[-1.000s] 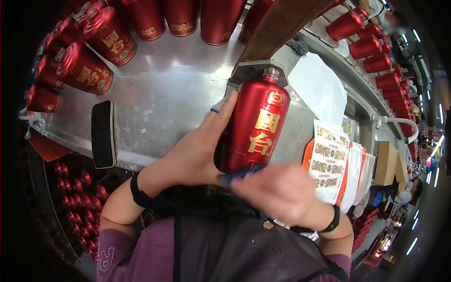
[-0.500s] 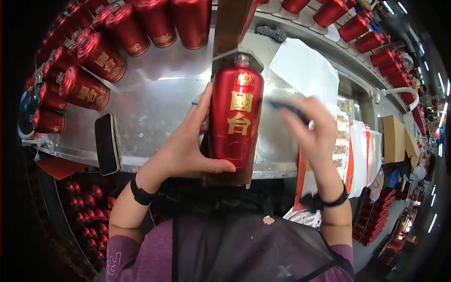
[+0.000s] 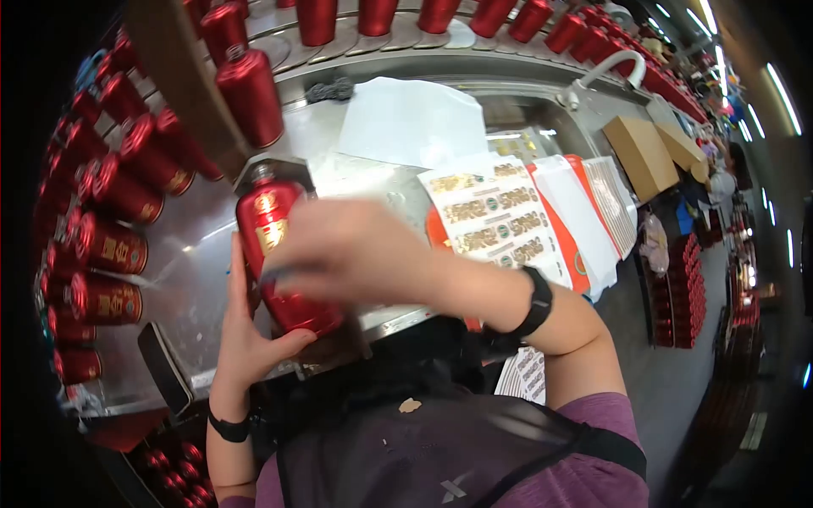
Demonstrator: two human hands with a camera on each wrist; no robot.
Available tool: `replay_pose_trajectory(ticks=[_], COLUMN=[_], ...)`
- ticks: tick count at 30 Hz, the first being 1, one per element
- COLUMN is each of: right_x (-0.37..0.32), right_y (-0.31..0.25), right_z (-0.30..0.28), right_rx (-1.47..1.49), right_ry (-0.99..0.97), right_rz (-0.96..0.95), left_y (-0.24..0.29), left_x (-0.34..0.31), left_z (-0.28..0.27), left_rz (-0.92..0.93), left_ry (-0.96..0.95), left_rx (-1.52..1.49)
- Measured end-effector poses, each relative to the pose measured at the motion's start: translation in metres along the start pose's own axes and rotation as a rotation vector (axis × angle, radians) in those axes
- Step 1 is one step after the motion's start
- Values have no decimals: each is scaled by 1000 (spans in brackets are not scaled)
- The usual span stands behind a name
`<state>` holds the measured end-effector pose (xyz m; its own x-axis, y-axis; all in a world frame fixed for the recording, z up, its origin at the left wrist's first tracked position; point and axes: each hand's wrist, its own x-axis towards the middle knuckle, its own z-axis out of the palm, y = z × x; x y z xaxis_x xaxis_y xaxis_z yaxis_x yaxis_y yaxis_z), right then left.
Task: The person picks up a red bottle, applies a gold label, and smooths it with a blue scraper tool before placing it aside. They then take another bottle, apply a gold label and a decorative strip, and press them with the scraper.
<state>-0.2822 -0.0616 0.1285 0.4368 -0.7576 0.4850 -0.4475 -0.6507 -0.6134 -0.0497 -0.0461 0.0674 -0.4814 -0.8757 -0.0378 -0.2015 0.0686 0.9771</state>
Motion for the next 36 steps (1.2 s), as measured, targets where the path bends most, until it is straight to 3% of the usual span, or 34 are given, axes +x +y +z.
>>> replay_pose_trajectory(ticks=[2,4,6,8,10,12,14,16,17,18,20,22,24,26,28,30,34,36], right_x=[-6,3,1,-5,-24,-48,-75,-111,-134,-118,-105,-105,-96,-87,-76,-52,-50,-89], right_y=[20,46,27,47,119,180,231,294,339,306,268,278,272,282,265,220,137,62], right_z=[4,-32,-33,-41,-70,-118,-147,-165,-171,-166,-168,-161,-151,-142,-142,-149,-219,-269], right_rx=[223,-516,-118,-51,-220,-475,120,-498,-817,-289,-361,-438,-162,-142,-338,-277,-277,-297], right_ry=[84,191,67,-110,238,326,541,291,42,487,327,90,201,268,374,646,925,1015], right_rz=[263,186,96,384,615,818,1120,1043,826,1346,1397,1289,1304,1338,1129,886,394,555], left_y=[4,2,4,9,14,18,22,30,28,28,29,24,22,19,16,15,18,7], left_x=[-1,-1,1,-1,-6,-14,-17,-20,-23,-25,-28,-33,-34,-36,-41,-41,-43,-42], left_z=[4,4,2,5,2,1,2,7,4,2,2,-2,-4,-6,-7,-5,-4,-10], left_rz=[29,73,117,144,127,111,239,290,275,258,281,231,237,212,205,199,262,264], left_ry=[16,22,32,53,38,32,35,38,37,42,65,128,131,126,131,112,92,122], left_rx=[15,62,125,136,219,299,514,501,515,530,520,494,467,465,459,446,569,489])
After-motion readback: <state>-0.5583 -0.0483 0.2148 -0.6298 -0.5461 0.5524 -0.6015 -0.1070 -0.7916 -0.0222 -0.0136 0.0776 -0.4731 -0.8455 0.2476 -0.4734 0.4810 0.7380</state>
